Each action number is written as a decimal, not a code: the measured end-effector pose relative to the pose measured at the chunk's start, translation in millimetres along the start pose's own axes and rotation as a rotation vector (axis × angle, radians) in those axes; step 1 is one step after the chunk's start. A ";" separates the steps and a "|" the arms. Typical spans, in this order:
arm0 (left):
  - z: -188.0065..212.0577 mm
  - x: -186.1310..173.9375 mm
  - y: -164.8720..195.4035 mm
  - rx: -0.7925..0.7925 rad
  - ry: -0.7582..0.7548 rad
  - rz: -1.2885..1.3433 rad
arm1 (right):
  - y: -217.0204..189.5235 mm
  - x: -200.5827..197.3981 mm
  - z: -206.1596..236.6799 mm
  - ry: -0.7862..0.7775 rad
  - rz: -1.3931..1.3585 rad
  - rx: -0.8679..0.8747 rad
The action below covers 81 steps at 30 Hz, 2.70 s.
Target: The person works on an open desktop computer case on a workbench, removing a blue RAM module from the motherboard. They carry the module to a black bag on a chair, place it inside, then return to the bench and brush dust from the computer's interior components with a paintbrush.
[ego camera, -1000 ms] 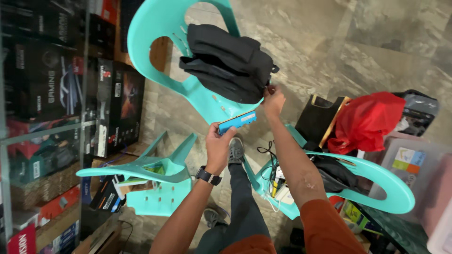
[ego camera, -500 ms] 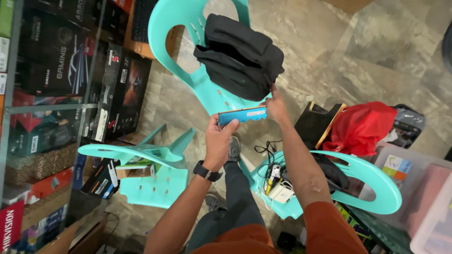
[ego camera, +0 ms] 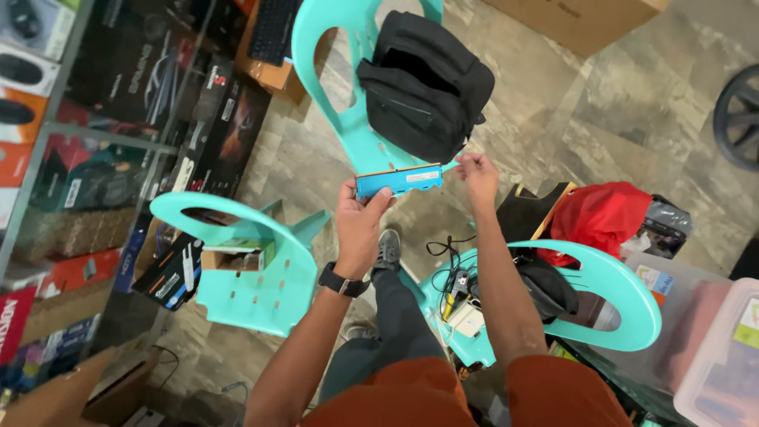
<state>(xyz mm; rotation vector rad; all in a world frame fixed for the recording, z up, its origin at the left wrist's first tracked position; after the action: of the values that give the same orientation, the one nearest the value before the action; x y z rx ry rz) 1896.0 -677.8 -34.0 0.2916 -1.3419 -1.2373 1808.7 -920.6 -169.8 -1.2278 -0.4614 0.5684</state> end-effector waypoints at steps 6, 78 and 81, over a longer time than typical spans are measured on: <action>70.5 -17.5 47.2 0.134 0.001 -0.001 | -71.7 56.0 103.8 -0.324 -0.321 -0.015; 808.2 -275.0 61.9 0.765 2.283 -0.060 | -15.7 340.5 1055.0 -2.810 0.259 0.744; 831.1 -267.3 35.1 0.740 2.371 0.126 | -9.2 320.8 1085.9 -2.805 0.290 0.879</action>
<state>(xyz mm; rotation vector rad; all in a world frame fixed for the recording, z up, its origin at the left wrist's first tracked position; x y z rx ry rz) 1286.1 -64.3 89.0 1.4769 0.4464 0.2980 1393.0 83.7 147.8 1.2368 -1.8761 2.1609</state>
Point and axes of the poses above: each hand's wrist, its own z-axis away from the middle knuckle, its own x-axis out of the palm, y = z × x, the point moved 3 cm from there along -z, towards the middle knuckle, and after that the axes turned 3 degrees about -y, right-handed, at the moved point
